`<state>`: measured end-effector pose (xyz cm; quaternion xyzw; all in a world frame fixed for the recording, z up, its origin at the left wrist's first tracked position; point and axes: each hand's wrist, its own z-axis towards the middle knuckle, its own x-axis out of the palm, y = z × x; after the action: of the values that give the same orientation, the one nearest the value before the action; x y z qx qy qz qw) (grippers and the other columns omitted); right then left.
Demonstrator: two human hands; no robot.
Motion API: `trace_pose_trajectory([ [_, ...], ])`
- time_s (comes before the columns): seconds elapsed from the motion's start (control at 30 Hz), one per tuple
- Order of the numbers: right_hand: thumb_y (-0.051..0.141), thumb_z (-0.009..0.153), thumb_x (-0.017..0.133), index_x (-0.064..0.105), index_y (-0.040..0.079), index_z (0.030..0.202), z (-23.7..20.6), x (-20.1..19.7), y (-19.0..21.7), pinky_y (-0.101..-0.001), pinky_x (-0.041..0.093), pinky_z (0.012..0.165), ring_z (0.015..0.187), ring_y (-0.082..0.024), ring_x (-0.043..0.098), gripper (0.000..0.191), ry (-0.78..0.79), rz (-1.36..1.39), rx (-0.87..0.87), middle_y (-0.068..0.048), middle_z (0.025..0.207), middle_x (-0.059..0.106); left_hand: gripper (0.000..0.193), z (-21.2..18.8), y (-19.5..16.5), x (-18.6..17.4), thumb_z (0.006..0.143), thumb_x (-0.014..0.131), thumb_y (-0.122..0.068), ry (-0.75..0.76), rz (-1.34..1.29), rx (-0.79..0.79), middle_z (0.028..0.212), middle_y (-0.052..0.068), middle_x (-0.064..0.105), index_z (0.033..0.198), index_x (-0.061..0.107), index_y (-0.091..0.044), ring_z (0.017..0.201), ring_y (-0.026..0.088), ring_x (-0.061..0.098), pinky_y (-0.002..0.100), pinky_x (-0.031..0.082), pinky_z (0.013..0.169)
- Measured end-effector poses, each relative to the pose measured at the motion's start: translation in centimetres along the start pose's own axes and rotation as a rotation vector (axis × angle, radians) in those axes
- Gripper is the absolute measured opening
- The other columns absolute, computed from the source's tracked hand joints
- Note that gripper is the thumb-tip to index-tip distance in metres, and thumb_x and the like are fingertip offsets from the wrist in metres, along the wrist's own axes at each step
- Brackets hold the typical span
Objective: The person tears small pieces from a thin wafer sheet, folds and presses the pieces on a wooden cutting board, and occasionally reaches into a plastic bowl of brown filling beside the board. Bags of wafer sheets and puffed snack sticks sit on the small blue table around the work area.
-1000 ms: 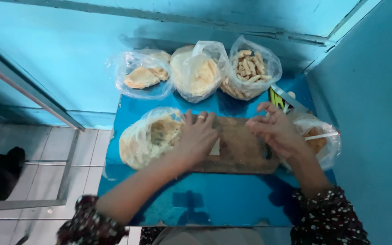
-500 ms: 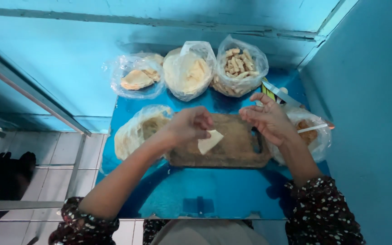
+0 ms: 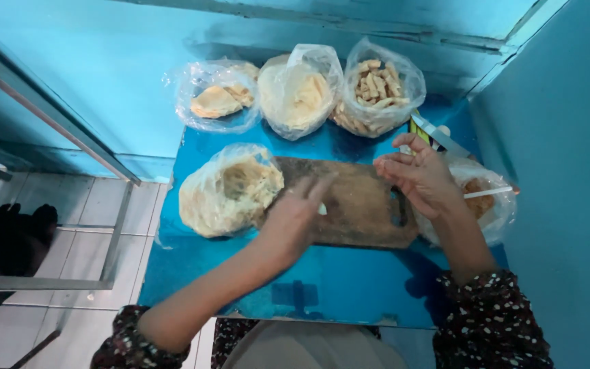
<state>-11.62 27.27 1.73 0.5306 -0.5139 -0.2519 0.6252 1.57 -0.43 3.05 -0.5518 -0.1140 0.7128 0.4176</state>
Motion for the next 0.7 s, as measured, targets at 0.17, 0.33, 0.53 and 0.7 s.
trace_pose_trajectory([
  [0.17, -0.006, 0.093, 0.07, 0.054, 0.011, 0.121, -0.4, 0.4, -0.3, -0.0288, 0.055, 0.077, 0.091, -0.018, 0.07, 0.037, 0.005, -0.047, 0.049, -0.014, 0.104, 0.074, 0.049, -0.1, 2.4, -2.9, 0.075, 0.079, -0.035, -0.1, 0.317, 0.031, 0.115, 0.02, 0.059, 0.108, 0.065, -0.002, 0.113, 0.043, 0.058, 0.051, 0.049, 0.091],
  [0.33, -0.004, 0.086, 0.071, 0.053, 0.011, 0.116, -1.1, 3.8, -2.8, -0.0308, 0.058, 0.076, 0.091, -0.02, 0.072, 0.038, 0.007, -0.11, 0.149, -0.014, 0.102, 0.075, 0.017, -1.8, 2.8, -0.7, 0.079, 0.065, -0.009, -0.097, 0.557, 0.065, 0.111, 0.018, 0.059, 0.095, 0.068, -0.004, 0.115, 0.036, 0.058, 0.058, 0.039, 0.106],
  [0.53, 0.002, 0.089, 0.074, 0.05, 0.008, 0.116, -1.7, 10.0, -8.6, -0.0329, 0.062, 0.08, 0.095, -0.018, 0.074, 0.037, 0.077, -0.448, -0.048, -0.012, 0.101, 0.076, 0.026, -2.4, 2.9, 0.1, 0.078, 0.072, -0.015, -0.203, 0.451, -0.059, 0.122, 0.019, 0.058, 0.1, 0.069, -0.003, 0.12, 0.039, 0.051, 0.061, 0.033, 0.106],
  [0.7, 0.006, 0.092, 0.078, 0.063, 0.009, 0.113, -3.2, 11.5, -7.8, -0.0339, 0.057, 0.079, 0.095, -0.023, 0.073, 0.026, 0.118, -1.236, -0.757, -0.008, 0.102, 0.073, 0.035, -2.5, 2.8, 0.2, 0.074, 0.077, -0.021, -0.259, 0.468, -0.097, 0.137, 0.022, 0.051, 0.102, 0.069, -0.001, 0.128, 0.041, 0.043, 0.067, 0.028, 0.109],
])
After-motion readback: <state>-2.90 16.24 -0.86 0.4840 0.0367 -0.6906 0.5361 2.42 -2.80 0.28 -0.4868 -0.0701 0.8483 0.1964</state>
